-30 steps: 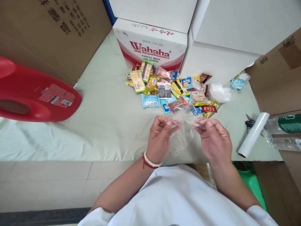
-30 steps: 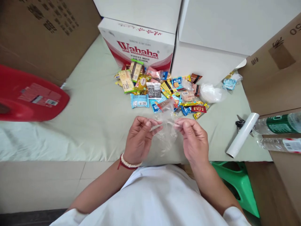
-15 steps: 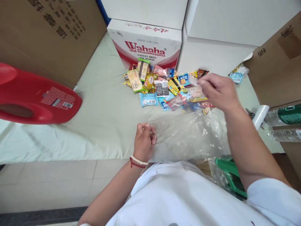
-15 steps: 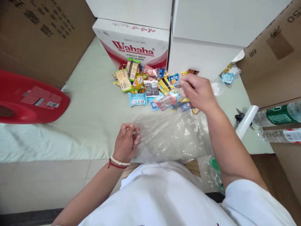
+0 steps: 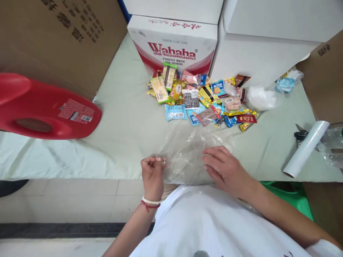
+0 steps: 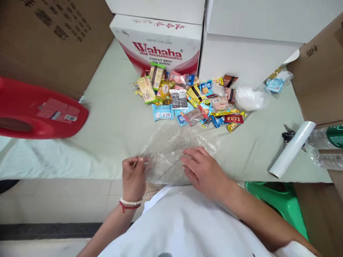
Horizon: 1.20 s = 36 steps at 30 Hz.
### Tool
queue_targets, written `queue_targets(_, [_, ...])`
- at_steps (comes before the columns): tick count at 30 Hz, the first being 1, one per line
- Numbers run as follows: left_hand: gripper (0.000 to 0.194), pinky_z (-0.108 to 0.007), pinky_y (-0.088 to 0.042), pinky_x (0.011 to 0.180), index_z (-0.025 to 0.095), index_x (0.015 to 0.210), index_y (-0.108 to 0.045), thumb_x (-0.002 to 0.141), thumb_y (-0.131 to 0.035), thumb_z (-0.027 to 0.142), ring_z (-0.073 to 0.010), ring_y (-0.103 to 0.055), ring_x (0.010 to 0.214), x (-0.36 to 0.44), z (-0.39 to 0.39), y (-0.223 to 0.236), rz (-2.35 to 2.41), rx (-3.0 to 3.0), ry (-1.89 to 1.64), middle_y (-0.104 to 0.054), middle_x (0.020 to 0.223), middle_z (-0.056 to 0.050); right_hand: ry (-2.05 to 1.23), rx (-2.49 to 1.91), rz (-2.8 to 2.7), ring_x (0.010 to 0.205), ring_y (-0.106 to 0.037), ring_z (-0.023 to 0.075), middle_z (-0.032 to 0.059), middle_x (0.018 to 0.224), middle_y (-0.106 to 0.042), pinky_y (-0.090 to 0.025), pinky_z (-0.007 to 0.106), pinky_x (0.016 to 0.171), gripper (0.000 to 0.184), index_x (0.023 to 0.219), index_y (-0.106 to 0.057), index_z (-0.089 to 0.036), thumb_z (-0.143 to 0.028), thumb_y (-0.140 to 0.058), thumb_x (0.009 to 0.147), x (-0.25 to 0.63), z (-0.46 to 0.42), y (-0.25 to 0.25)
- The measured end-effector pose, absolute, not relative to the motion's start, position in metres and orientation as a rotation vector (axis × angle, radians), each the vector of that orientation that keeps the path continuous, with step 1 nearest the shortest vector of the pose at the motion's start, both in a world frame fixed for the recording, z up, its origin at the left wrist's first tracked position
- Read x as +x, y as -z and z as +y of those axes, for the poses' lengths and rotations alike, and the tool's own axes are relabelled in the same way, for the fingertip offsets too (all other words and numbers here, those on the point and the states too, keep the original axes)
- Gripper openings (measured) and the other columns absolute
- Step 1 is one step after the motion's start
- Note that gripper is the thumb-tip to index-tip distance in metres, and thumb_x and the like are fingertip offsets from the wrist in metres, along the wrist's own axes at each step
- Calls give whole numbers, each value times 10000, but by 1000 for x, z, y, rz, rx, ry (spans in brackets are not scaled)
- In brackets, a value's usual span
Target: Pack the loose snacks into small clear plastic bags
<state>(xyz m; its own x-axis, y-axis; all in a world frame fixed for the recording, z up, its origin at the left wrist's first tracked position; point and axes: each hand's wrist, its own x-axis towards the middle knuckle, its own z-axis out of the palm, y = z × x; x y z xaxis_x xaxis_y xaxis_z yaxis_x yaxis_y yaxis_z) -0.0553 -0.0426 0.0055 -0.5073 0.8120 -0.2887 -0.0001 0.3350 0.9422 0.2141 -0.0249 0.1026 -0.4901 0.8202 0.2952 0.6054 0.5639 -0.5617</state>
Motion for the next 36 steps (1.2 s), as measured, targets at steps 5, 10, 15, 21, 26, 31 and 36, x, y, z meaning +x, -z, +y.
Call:
queue_targets(5, [264, -398, -511, 842, 209, 945, -587, 720, -692, 120, -234, -616, 982, -96, -45, -43, 2100, 1700, -1326, -613, 991, -55, -584, -1115, -2265, 1269, -567, 282, 158, 1399, -592, -551, 527, 986, 336, 1187, -644, -219, -63, -472, 943, 245, -25, -38])
queue_targets(10, [210, -378, -538, 895, 225, 929, -654, 847, -560, 56, -199, -672, 944, -66, 21, -97, 1130, 2546, -1186, -710, 923, -36, -559, -1154, -2181, 1195, -606, 263, 127, 1304, -651, -555, 511, 978, 367, 1244, -627, -244, -95, -424, 978, 241, -17, -33])
queue_targets(15, [392, -490, -411, 1170, 173, 1355, -612, 1023, -442, 292, -269, -514, 1418, -28, 81, -39, 1022, 2656, -630, -602, 1474, -152, -423, -1413, -2452, 1529, -333, 350, 198, 1635, -381, -397, 597, 1192, 602, 1585, -389, -157, -360, -510, 1031, 245, -28, 7])
queue_targets(21, [653, -677, -103, 1256, 99, 1606, -320, 1055, -332, 450, -343, -263, 1580, -42, 34, 23, 1519, 2463, -170, -301, 1683, -216, -364, -1358, -2615, 1548, -308, 361, 169, 1663, -350, -316, 600, 1241, 634, 1581, -422, -164, -404, -540, 1006, 336, 13, -1])
queue_targets(26, [698, -751, -155, 1201, 38, 1607, -295, 1057, -273, 467, -402, -282, 1562, -27, -16, 10, 1929, 2167, -257, -279, 1671, -272, -290, -1450, -2171, 1433, -488, 296, 130, 1560, -503, -439, 548, 1165, 515, 1544, -466, -253, -281, -433, 1030, 300, 19, -37])
queue_targets(31, [557, -732, 32, 1229, 234, 1584, -416, 1065, -308, 405, -343, -231, 1593, -48, -9, 5, 1878, 2281, -336, -361, 1671, -132, -455, -1324, -2491, 1557, -312, 302, 93, 1651, -398, -316, 573, 1253, 581, 1607, -384, -261, -350, -502, 1045, 241, -27, -9])
queue_targets(36, [547, -687, -53, 1255, 243, 1587, -408, 1065, -335, 390, -313, -315, 1565, -72, -4, 14, 1658, 2387, -190, -339, 1678, -124, -753, -1290, -2575, 1495, -428, 286, 89, 1589, -494, -377, 527, 1221, 465, 1490, -556, -254, -378, -528, 1043, 299, -35, -7])
